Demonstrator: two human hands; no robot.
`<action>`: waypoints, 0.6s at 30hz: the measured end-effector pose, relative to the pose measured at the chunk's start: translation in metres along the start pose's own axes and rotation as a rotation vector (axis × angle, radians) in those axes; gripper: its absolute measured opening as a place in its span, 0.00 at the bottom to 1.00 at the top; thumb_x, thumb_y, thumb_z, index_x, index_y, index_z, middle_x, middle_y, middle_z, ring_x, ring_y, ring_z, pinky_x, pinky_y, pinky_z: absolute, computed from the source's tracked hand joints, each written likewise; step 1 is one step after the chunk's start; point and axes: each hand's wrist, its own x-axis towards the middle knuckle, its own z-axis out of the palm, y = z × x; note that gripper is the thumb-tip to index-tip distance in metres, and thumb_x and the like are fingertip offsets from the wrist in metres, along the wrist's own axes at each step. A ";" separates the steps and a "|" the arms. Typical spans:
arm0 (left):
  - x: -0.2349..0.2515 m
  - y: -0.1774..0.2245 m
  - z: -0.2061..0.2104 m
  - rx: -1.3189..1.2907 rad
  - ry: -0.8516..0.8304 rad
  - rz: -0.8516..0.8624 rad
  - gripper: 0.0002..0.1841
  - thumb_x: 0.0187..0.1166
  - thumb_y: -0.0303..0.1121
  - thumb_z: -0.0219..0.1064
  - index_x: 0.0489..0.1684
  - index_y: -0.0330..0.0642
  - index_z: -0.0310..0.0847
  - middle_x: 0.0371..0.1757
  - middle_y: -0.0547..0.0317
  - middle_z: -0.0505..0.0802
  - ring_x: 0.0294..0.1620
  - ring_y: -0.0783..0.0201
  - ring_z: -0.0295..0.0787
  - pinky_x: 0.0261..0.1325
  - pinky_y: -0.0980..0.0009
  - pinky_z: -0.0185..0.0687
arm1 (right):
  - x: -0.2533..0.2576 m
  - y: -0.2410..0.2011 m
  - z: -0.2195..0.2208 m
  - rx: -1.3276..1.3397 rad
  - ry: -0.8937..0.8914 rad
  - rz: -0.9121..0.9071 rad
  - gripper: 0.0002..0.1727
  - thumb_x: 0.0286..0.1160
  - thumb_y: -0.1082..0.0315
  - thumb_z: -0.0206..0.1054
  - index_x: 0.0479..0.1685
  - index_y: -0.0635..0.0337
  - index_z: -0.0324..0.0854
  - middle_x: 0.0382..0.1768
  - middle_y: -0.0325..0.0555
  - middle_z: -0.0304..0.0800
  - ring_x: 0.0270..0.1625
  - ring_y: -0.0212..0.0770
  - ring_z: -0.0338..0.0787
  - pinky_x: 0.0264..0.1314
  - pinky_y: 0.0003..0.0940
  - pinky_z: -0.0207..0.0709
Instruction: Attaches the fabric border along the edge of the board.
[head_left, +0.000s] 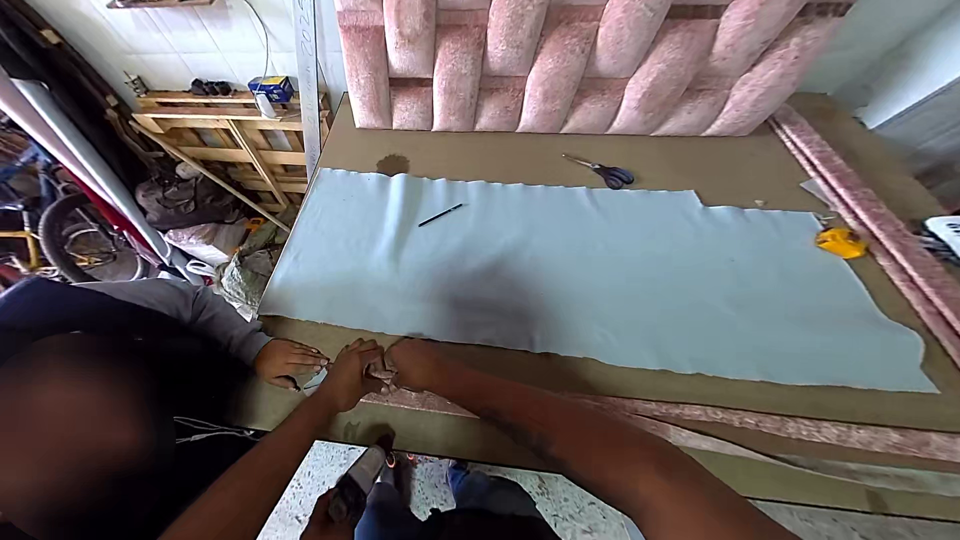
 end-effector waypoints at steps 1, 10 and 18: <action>0.001 0.001 -0.001 0.005 -0.010 0.004 0.18 0.65 0.52 0.81 0.40 0.49 0.89 0.57 0.60 0.90 0.67 0.56 0.81 0.78 0.48 0.70 | 0.000 0.001 -0.001 0.001 -0.004 -0.003 0.18 0.69 0.61 0.76 0.48 0.66 0.85 0.50 0.64 0.89 0.57 0.66 0.89 0.57 0.72 0.80; 0.012 -0.003 -0.002 0.002 -0.038 0.028 0.17 0.64 0.50 0.81 0.40 0.49 0.89 0.58 0.60 0.90 0.69 0.57 0.81 0.81 0.51 0.70 | 0.003 0.000 -0.007 -0.034 -0.059 0.045 0.22 0.67 0.59 0.77 0.52 0.66 0.84 0.53 0.66 0.89 0.59 0.69 0.88 0.54 0.75 0.79; 0.012 -0.008 0.000 -0.048 0.005 0.021 0.18 0.62 0.52 0.82 0.36 0.49 0.89 0.55 0.62 0.91 0.66 0.60 0.82 0.80 0.54 0.70 | 0.005 -0.005 -0.018 -0.073 -0.109 0.055 0.20 0.64 0.61 0.79 0.50 0.65 0.84 0.52 0.65 0.89 0.58 0.69 0.88 0.53 0.75 0.78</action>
